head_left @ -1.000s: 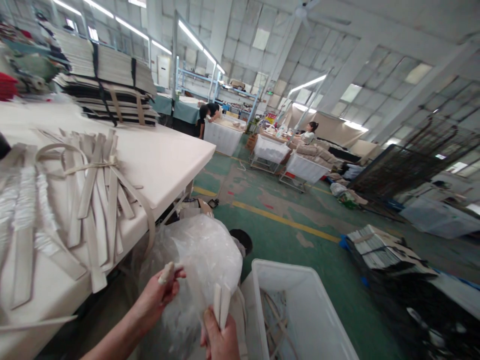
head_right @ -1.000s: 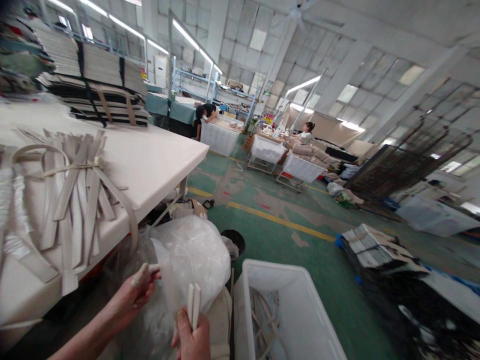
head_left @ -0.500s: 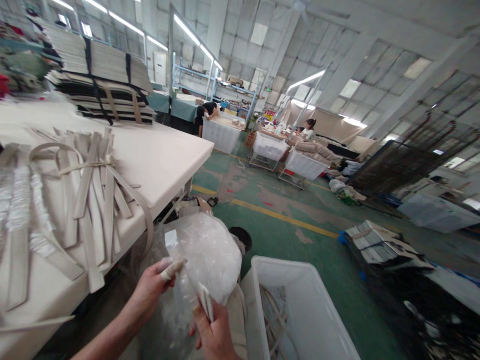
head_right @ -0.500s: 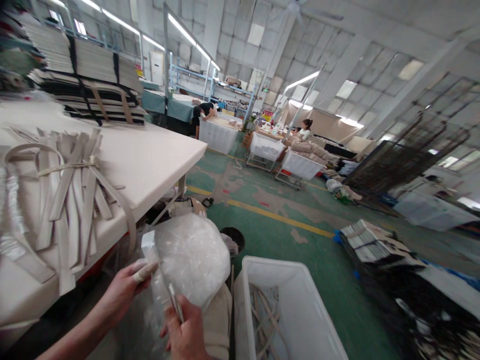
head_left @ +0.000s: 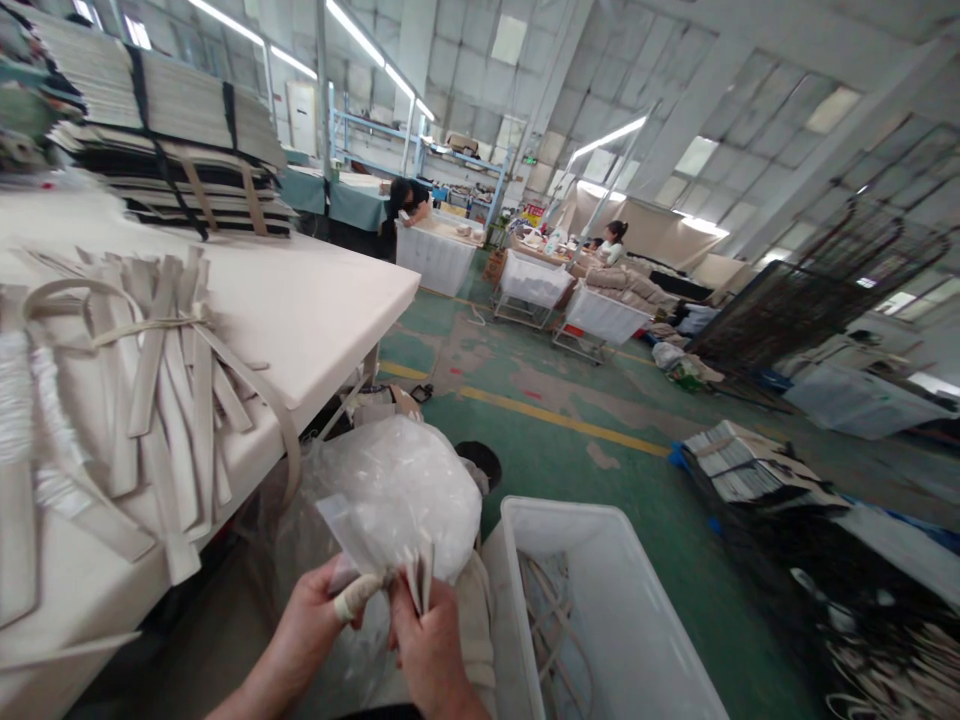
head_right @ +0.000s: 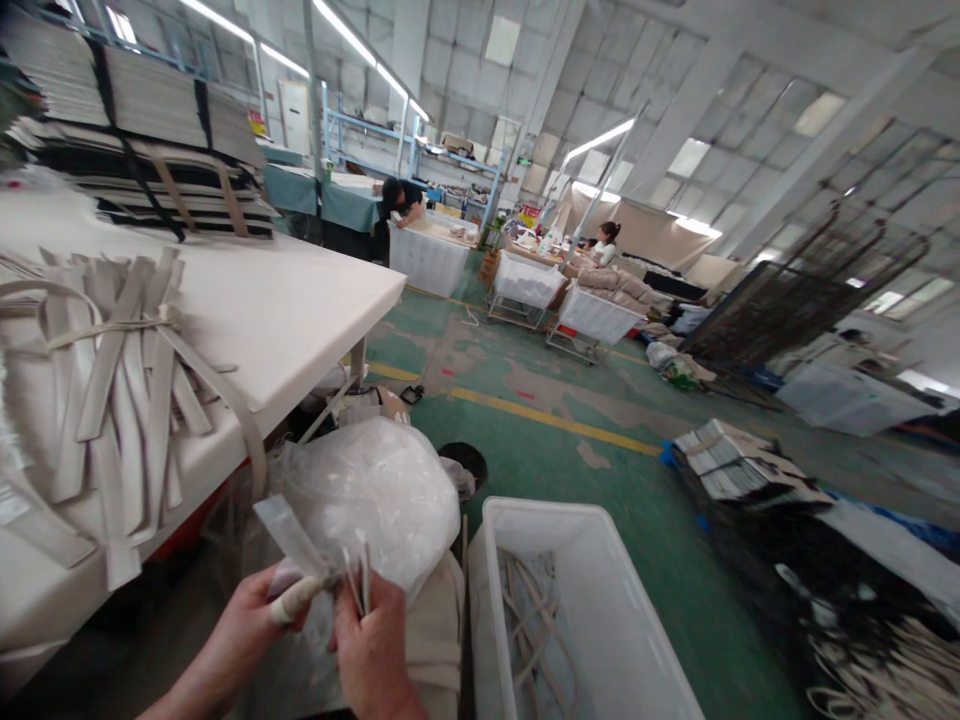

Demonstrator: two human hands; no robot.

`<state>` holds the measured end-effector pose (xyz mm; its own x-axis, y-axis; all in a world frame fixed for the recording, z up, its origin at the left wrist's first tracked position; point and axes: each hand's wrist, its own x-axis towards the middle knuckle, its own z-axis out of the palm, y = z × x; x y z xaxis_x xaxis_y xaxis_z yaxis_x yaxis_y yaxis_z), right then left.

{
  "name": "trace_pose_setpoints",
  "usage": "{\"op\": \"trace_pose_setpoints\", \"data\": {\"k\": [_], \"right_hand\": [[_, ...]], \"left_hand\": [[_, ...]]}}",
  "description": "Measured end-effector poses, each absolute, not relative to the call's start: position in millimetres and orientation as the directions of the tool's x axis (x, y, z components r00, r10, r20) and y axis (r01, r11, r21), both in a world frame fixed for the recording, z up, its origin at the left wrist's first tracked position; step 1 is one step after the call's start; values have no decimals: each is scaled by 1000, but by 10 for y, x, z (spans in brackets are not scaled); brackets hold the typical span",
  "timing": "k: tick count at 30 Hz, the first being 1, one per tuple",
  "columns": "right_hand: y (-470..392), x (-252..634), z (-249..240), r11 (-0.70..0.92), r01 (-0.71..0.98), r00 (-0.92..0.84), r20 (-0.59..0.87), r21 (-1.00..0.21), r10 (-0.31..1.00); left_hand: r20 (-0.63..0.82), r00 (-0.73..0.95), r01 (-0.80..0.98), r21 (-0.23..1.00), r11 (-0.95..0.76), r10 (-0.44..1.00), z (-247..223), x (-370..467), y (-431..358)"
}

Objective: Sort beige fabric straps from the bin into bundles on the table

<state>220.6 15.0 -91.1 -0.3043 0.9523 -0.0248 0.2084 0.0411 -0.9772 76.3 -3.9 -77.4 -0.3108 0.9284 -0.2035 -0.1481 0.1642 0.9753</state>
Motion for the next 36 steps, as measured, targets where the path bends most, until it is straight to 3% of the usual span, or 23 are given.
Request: {"op": "trace_pose_setpoints", "data": {"k": [6, 9, 12, 18, 25, 30, 36], "right_hand": [[153, 2233, -866, 211, 252, -377, 104, -944, 920], [162, 2237, -901, 232, 306, -372, 109, -923, 922], [169, 2206, -950, 219, 312, -355, 100, -925, 930], [144, 2183, -950, 197, 287, -362, 84, -937, 928], [125, 2200, -917, 212, 331, -365, 83, -920, 927], [114, 2177, -830, 209, 316, -375, 81, -925, 924], [131, 2228, -646, 102, 233, -539, -41, -967, 842]], "left_hand": [[-238, -278, -174, 965, 195, 931, -738, 665, -2], [-268, -374, -282, 945, 166, 888, -703, 564, 73], [-301, -425, -308, 935, 176, 854, -757, 582, 77], [-287, -325, -214, 951, 226, 901, -889, 725, -59], [-330, -454, -368, 916, 163, 828, -619, 437, 119], [-336, -359, -253, 933, 256, 871, -692, 552, 24], [-280, -319, -192, 955, 228, 905, -700, 634, -18]]}}
